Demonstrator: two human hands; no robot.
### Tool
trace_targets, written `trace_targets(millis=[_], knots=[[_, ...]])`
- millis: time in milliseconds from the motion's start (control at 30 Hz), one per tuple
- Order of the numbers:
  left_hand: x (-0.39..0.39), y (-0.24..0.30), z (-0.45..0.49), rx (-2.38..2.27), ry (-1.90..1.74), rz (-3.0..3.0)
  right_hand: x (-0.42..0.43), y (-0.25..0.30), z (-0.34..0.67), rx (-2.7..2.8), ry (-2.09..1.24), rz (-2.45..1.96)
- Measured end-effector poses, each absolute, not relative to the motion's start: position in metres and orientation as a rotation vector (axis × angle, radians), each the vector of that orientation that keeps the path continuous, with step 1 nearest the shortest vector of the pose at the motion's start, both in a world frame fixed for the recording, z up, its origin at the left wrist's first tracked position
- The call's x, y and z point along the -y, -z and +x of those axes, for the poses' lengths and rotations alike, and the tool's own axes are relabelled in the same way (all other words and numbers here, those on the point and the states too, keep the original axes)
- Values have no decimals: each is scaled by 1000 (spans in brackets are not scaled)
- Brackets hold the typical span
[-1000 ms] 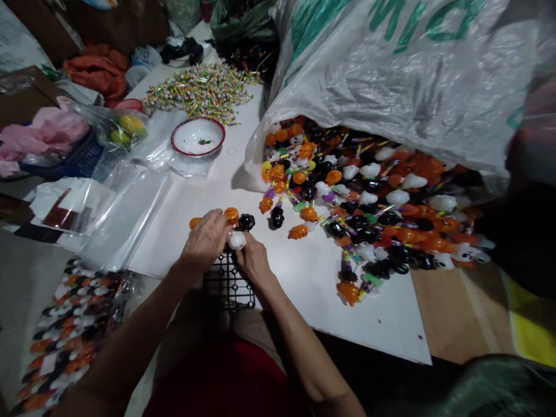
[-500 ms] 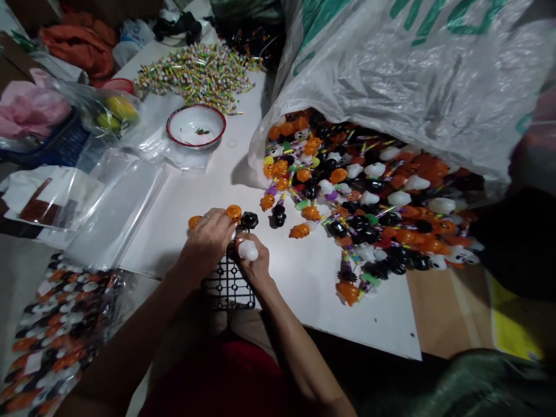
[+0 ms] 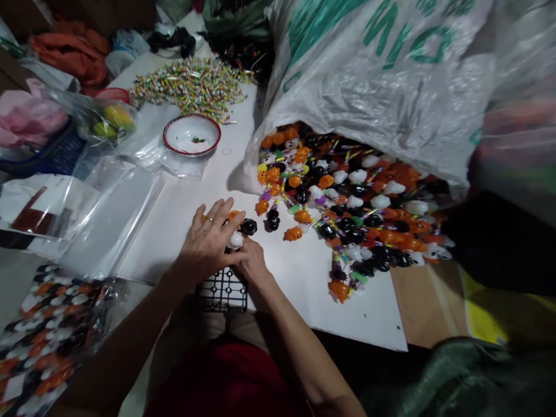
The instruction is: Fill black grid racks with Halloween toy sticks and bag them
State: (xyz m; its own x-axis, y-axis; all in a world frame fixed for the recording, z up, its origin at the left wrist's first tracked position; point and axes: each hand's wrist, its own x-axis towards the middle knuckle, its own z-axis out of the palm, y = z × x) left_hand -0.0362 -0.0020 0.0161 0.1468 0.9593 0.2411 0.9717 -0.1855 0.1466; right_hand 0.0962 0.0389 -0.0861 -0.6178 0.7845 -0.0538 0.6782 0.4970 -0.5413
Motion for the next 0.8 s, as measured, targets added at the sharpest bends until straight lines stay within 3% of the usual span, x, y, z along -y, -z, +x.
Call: trace_targets(millis=[133,267,400,500,667,800], knots=[[-11,-17,-35,1962,178,-2446,-38,78,107,2485,-849,-1218],[-11,-11,-35,2070,193,-2370,-60,54,156,2488,-1053,-973],[-8,-8,-35,2102,214,-2361,-127,34,181,2555,-610,-1294],[-10,-16,-37,2076,335,-2361,-173,34,173,2688,-469,-1212],[-27,-43,-36,1954,554,-2335,-164,46,182,2594,-637,-1013],[-44,-38,-26,1828,202,-2554,-99,67,186,2047,-1066,-1083]])
